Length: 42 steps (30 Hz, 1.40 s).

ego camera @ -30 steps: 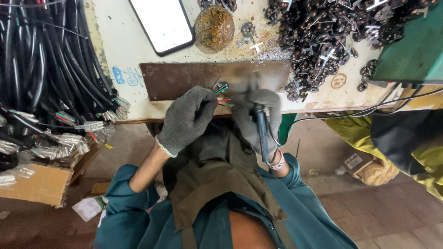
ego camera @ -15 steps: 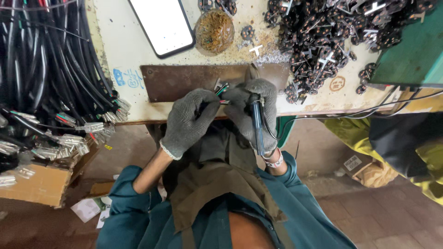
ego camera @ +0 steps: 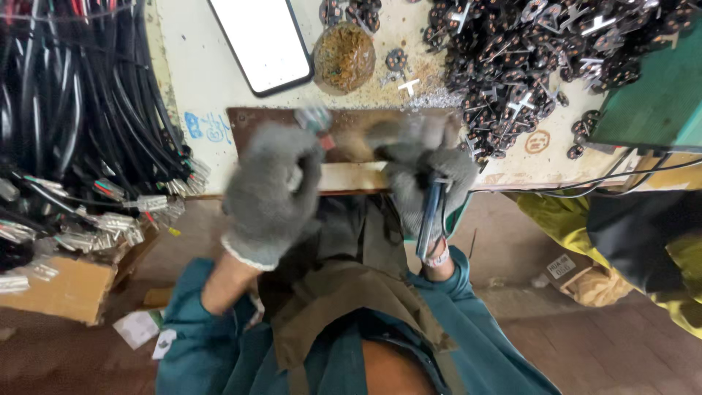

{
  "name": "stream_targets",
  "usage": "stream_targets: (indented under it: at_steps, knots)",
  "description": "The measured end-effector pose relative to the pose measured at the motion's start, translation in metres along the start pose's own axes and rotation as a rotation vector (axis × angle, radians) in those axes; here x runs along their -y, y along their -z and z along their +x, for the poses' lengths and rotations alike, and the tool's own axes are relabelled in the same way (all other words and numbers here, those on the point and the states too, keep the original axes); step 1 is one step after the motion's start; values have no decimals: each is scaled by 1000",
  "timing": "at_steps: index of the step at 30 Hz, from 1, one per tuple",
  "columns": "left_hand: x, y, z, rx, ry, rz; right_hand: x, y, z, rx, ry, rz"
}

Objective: The person solders the ends of small colored wires onto connector terminals at a workbench. They hold a wire in one hand and a soldering iron in the other, apply solder to each joint, then set the finished connector aside and pick up the next wire, repeating the cycle.

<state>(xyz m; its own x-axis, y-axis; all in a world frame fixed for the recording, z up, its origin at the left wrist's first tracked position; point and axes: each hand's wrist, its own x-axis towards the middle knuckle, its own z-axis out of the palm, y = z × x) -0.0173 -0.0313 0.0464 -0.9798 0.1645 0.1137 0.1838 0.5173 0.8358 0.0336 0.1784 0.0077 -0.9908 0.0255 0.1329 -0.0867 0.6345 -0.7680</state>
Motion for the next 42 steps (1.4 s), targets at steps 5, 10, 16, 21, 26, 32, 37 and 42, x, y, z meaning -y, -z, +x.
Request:
stream_targets:
  at_steps: [5, 10, 16, 21, 26, 32, 37, 42]
  knots:
    - [21, -11, 45, -43, -60, 367, -14, -4, -8, -92, -38, 68]
    - [31, -34, 80, -94, -208, 801, -25, -10, -17, -138, -44, 36]
    - [-36, 15, 51, 40, 11, 197, -22, -11, -14, -117, -170, 145]
    - [-6, 1, -7, 187, 72, -136, -22, -10, -6, 22, 17, -23]
    - [26, -26, -38, 409, 169, -248, -19, -12, -6, 41, 95, -151]
    - [25, -19, -22, 280, -25, -273, -16, -12, -7, 27, 137, -82]
    - [21, -37, -23, 173, 86, -112, -16, -14, -12, 25, 46, -111]
    - [17, -38, -31, 169, 68, -176, -17, -8, -8, 100, 84, -68]
